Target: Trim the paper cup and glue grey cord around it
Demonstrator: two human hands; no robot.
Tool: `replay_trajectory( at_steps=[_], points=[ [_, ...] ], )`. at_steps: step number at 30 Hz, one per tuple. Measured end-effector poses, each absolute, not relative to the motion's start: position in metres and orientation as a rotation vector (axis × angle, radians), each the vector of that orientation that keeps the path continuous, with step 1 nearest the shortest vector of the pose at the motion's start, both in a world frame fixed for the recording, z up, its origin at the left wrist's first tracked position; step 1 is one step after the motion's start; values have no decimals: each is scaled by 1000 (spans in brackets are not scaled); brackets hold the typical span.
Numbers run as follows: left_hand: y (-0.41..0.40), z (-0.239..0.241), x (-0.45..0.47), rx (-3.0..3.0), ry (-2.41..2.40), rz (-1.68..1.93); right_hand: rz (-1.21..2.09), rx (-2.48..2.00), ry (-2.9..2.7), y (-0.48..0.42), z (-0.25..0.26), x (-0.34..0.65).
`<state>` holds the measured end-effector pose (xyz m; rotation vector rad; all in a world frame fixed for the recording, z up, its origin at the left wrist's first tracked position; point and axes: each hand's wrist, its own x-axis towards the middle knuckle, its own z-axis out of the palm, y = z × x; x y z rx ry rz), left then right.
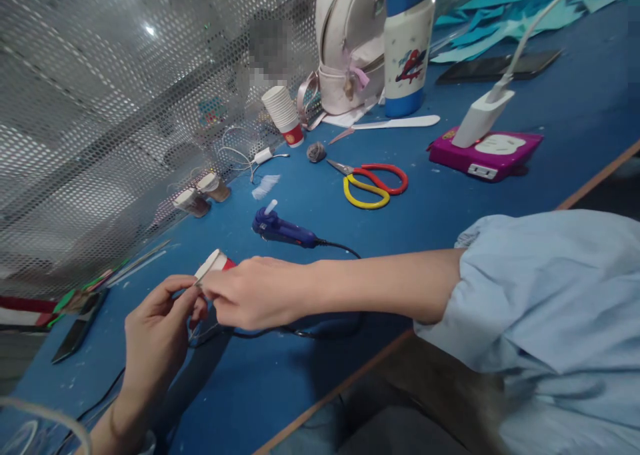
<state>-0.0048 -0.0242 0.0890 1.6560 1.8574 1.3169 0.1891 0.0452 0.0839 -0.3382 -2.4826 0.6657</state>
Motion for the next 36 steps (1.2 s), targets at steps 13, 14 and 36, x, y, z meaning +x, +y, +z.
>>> replay_trajectory(
  at_steps=[13, 14, 36],
  points=[
    [-17, 76, -6, 1345, 1640, 1608, 372, -727, -1597, 113, 126, 245],
    [-17, 76, -7, 1345, 1639, 1617, 451, -872, -1610, 125, 125, 249],
    [-15, 69, -7, 1276, 1725, 1590, 910, -565, -2310, 80, 90, 209]
  ],
)
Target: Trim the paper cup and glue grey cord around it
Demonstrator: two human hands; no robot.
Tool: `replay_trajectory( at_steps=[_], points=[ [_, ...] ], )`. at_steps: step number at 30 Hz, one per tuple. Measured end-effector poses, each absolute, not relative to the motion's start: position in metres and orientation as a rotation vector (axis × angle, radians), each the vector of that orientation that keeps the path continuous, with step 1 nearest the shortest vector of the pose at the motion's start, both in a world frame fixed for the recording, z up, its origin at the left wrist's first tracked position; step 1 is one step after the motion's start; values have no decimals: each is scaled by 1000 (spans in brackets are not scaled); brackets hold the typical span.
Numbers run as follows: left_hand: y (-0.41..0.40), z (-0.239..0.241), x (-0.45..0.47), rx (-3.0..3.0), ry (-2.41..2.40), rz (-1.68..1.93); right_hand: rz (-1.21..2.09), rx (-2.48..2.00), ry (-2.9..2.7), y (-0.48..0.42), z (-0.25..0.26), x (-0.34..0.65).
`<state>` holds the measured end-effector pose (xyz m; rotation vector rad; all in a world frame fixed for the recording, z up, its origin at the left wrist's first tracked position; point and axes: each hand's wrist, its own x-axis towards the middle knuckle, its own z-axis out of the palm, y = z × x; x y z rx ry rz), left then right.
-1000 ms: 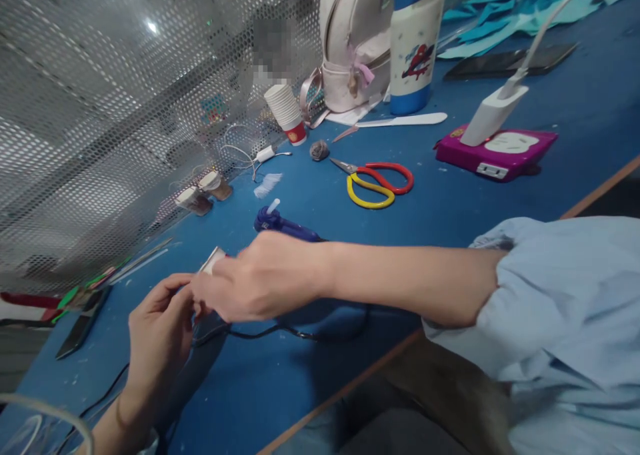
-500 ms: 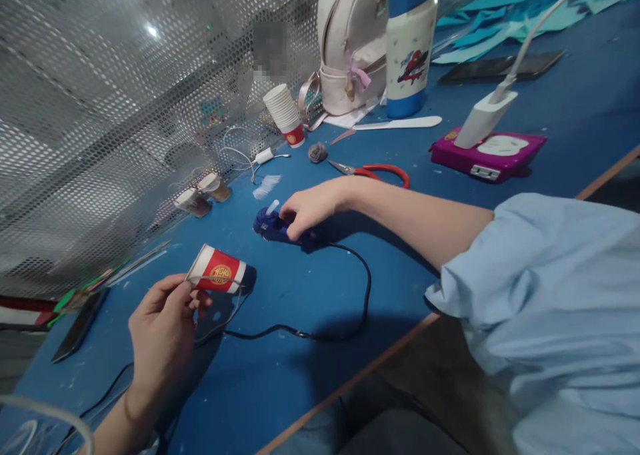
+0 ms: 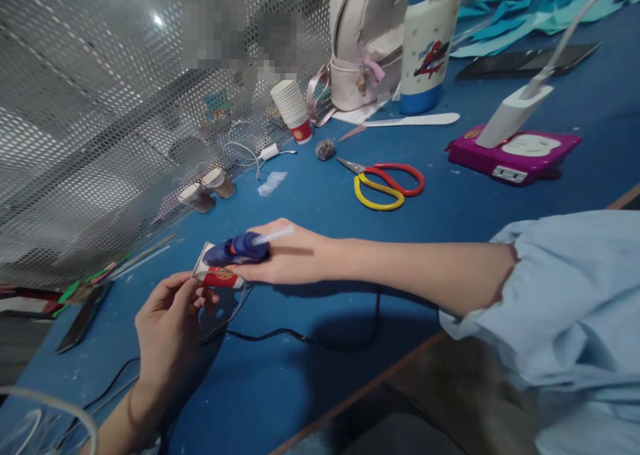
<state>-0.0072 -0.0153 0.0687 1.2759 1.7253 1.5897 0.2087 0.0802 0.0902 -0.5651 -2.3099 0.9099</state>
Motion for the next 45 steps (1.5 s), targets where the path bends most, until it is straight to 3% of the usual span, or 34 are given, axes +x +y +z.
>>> replay_trajectory(
  at_steps=[19, 45],
  points=[
    [-19, 70, -2, 1277, 1702, 1566, 683, -657, -2332, 63, 79, 206],
    [-17, 60, -6, 1254, 1573, 1526, 626, -572, -2347, 64, 79, 216]
  ],
)
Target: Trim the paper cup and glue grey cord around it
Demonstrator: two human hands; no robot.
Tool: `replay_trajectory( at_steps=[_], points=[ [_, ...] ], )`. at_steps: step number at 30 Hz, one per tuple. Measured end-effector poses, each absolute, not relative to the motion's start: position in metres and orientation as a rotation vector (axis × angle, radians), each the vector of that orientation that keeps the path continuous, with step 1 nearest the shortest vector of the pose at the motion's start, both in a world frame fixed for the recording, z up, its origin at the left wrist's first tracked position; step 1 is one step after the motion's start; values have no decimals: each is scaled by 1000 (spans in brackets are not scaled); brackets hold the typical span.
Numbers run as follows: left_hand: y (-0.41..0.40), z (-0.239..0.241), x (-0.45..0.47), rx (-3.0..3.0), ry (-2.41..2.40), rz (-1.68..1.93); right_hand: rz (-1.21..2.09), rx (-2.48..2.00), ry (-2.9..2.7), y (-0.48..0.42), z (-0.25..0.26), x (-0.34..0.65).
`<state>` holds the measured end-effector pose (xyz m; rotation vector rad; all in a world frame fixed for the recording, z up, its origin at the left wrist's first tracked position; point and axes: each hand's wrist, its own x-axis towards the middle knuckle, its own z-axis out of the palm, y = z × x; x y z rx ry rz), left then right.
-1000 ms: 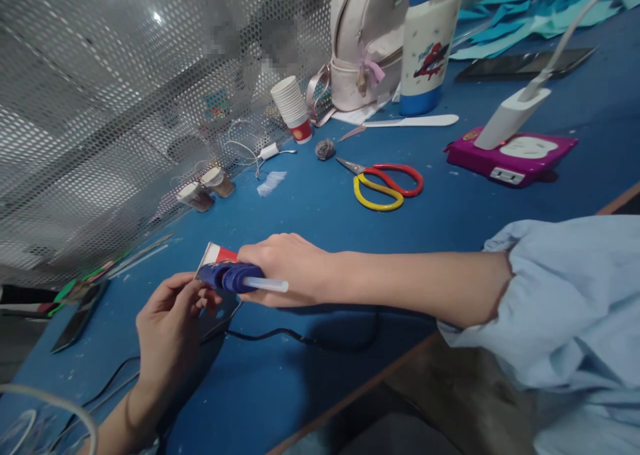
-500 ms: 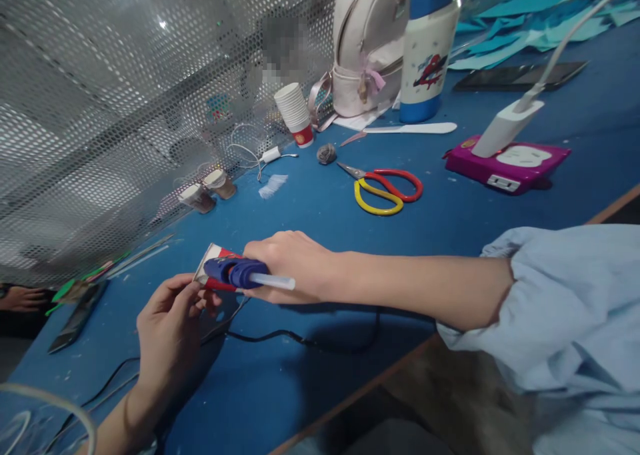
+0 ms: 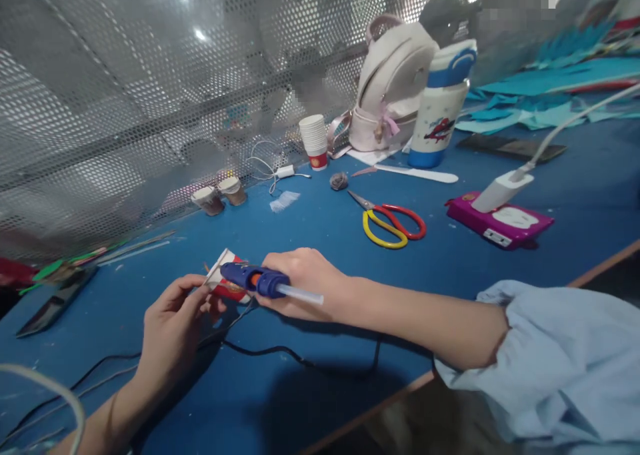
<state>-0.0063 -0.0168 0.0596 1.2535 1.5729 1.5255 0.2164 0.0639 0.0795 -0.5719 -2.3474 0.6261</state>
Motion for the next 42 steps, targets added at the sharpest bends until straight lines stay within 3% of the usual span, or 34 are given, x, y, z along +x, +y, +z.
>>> replay_trajectory(
  at_steps=[9, 16, 22, 29, 37, 42],
  points=[
    [-17, 60, -3, 1270, 1508, 1524, 633, -410, -2373, 58, 78, 219],
    [-17, 56, -5, 1265, 1460, 1529, 627, -622, -2263, 60, 80, 217],
    [-17, 56, -3, 1226, 1417, 1516, 620, -500, -2282, 57, 78, 216],
    [-15, 54, -4, 1216, 1361, 1537, 760, -814, -2262, 58, 94, 218],
    [-13, 47, -8, 1247, 1289, 1506, 647, -562, -2288, 53, 79, 215],
    [-12, 46, -9, 1196, 1290, 1518, 719, -757, -2262, 57, 88, 216]
  ],
)
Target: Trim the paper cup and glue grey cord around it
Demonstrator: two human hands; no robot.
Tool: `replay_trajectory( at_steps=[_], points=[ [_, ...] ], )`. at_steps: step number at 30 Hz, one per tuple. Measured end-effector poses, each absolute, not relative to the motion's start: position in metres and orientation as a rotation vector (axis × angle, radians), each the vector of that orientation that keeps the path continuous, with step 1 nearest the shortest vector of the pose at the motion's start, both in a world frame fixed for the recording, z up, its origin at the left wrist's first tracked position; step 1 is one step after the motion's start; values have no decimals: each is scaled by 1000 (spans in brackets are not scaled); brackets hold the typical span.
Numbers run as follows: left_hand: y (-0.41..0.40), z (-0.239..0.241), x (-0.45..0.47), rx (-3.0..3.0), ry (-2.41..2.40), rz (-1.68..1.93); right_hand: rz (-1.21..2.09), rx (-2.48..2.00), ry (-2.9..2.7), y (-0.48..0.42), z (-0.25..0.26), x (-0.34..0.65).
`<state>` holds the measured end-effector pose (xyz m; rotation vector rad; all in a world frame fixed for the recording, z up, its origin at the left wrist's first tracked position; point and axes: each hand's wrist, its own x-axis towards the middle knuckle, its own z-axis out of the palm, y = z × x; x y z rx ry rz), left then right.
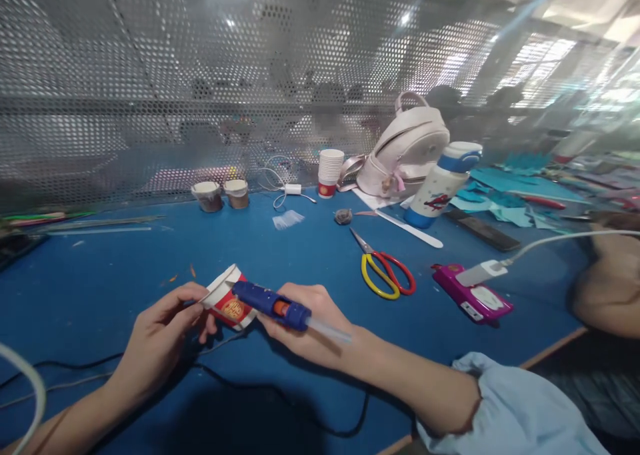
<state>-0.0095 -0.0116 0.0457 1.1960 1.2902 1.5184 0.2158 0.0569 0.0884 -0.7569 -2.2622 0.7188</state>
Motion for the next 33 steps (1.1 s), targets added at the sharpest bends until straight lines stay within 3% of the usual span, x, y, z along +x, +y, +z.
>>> replay_trajectory(
  at_steps=[4, 20, 33],
  points=[
    [-12, 49, -8, 1226, 1291, 1488, 776, -873, -2250, 57, 94, 215],
    [-15, 50, -6, 1198, 1284, 1448, 647, -524, -2325, 47, 71, 208],
    [-14, 49, -12, 1067, 1226, 1473, 1141, -1061, -2067, 61, 97, 211]
  ],
)
